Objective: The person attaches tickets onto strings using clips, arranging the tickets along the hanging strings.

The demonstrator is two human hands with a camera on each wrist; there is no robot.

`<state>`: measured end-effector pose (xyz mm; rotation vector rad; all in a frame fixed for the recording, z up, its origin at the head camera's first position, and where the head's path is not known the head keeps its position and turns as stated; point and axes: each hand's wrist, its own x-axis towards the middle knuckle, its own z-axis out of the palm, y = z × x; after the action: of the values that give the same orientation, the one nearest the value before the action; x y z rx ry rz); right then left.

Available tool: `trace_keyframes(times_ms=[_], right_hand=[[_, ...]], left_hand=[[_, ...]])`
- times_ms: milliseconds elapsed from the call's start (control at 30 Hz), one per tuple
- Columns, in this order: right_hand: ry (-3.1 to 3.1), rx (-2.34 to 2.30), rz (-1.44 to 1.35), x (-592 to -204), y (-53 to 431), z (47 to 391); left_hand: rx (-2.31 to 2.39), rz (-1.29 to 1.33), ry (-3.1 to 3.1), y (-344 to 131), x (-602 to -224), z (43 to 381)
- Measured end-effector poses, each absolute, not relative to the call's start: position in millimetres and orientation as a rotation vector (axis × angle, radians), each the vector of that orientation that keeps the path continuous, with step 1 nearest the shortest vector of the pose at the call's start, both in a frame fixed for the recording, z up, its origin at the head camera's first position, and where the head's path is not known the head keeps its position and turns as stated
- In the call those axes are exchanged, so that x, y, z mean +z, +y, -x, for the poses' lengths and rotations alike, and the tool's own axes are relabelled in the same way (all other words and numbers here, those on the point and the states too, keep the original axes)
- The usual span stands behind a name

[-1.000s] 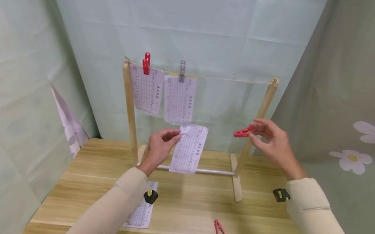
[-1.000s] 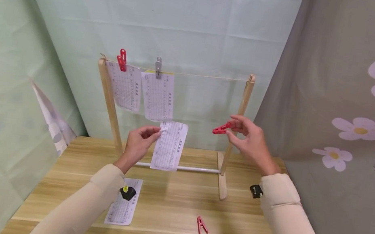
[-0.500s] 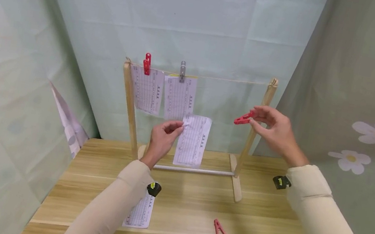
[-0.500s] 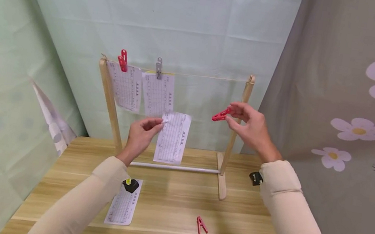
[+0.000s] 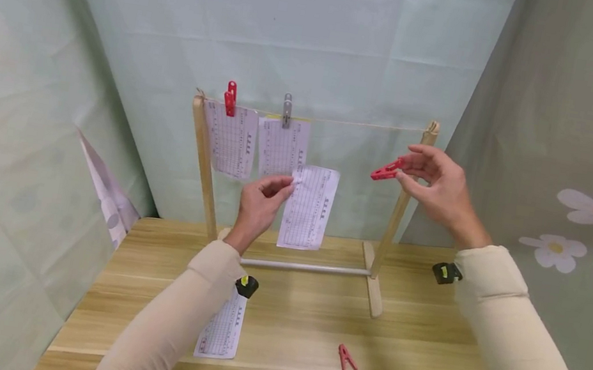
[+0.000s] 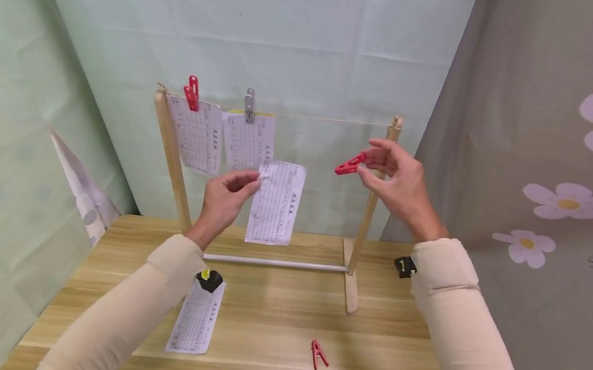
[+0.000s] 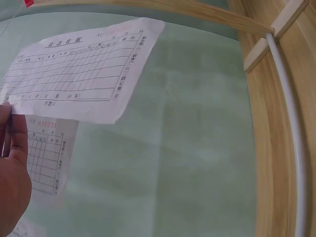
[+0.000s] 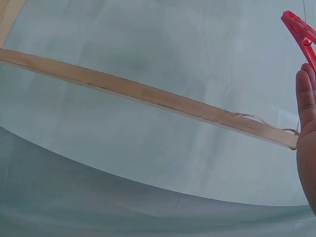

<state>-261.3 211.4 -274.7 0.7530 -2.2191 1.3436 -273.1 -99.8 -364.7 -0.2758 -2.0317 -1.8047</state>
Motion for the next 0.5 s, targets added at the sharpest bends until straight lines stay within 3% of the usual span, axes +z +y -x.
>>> trace_keyframes(times_ms=[500], right_hand=[[-2.228,1.362,-0.745,-251,199,265]], left_hand=[[-1.828,0.289,-1.973,-96,-351,277]])
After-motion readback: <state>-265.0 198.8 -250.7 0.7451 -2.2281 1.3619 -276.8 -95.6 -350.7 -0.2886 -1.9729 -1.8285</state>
